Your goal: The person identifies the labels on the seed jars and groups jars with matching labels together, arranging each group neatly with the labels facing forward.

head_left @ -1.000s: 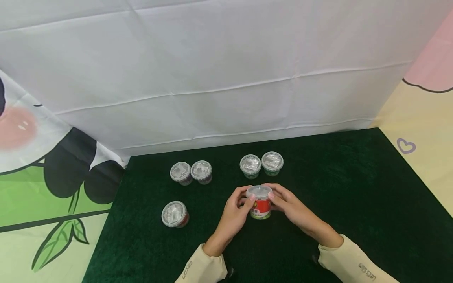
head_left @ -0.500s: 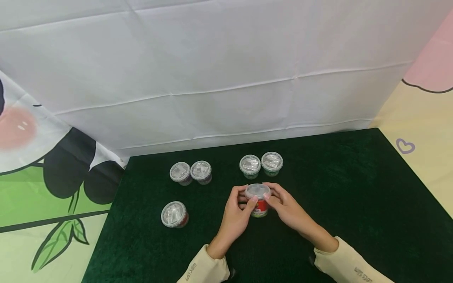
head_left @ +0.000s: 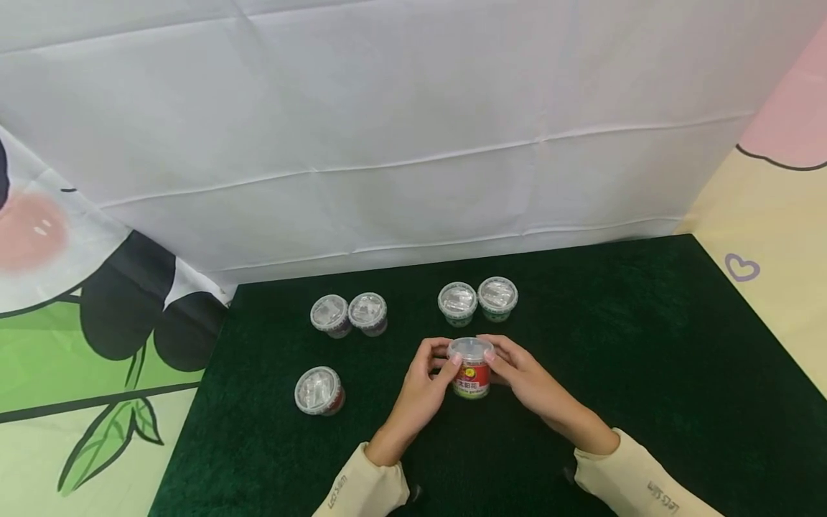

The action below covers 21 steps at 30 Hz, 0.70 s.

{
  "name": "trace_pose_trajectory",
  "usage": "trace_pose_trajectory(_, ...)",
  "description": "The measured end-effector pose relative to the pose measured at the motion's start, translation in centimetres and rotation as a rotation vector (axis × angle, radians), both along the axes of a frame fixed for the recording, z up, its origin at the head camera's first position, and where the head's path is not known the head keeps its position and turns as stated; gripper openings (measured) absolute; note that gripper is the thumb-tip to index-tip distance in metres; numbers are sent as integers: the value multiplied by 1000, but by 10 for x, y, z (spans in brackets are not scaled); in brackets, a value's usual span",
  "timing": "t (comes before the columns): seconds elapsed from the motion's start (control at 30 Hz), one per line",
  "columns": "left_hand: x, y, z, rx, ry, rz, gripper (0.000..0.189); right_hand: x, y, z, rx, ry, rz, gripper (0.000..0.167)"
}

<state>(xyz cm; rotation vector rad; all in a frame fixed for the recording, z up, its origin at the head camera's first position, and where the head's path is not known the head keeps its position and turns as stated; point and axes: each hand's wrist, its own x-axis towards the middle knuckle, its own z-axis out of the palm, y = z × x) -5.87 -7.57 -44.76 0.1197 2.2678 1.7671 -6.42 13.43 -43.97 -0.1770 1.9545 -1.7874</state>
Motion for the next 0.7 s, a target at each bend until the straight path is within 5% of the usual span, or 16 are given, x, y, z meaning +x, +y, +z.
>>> trace_pose_trajectory(0.2, 2, -5, -1, 37, -41, -42, 47, 0, 1, 0, -25, -32, 31, 58)
trace_pose_trajectory(0.7, 2, -25, 0, 2, 39, -104, 46, -1, -12, -2, 7, 55, 94, 64)
